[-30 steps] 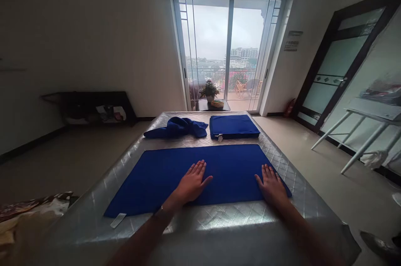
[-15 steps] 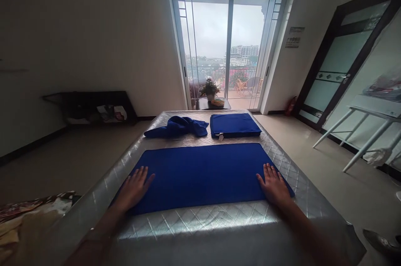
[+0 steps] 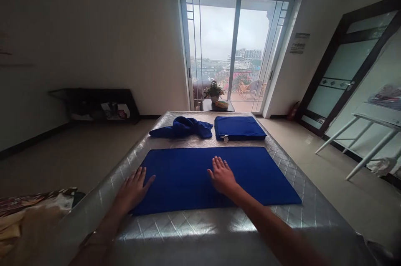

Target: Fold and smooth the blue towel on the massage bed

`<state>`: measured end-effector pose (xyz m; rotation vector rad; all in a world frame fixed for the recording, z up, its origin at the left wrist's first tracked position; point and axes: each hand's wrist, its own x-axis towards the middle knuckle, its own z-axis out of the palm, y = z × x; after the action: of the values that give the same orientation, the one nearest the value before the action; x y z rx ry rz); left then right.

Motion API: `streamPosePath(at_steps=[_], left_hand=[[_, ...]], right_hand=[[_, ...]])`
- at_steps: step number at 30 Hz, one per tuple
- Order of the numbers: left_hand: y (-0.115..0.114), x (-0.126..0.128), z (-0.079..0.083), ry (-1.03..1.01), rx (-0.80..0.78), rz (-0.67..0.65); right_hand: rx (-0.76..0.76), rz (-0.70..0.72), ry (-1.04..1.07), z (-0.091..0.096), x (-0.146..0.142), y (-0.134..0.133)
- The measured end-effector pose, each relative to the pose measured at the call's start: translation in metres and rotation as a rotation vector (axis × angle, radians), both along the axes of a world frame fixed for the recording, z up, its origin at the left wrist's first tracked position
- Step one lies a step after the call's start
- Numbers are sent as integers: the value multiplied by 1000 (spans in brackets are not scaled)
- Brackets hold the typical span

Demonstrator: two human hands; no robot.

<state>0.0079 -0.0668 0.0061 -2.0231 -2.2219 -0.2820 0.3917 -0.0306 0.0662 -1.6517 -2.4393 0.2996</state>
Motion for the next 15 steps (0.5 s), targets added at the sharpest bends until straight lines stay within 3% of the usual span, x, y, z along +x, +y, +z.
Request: streamPosePath(at_steps=[3,6,10,15], left_hand=[[1,-2,-3,-2,-4,-6],[3,-4,-6,-3,-21,5],[3,-6,-10,0,-10,-26],[4,-13,-12,9,-14,-53]], right_hand=[[-27,17,19,-12,-14,11],[-51,-27,-5,-24,8,20],[-65,-163,-104,-27,77,28],[-54,-455,-228,-27,185,38]])
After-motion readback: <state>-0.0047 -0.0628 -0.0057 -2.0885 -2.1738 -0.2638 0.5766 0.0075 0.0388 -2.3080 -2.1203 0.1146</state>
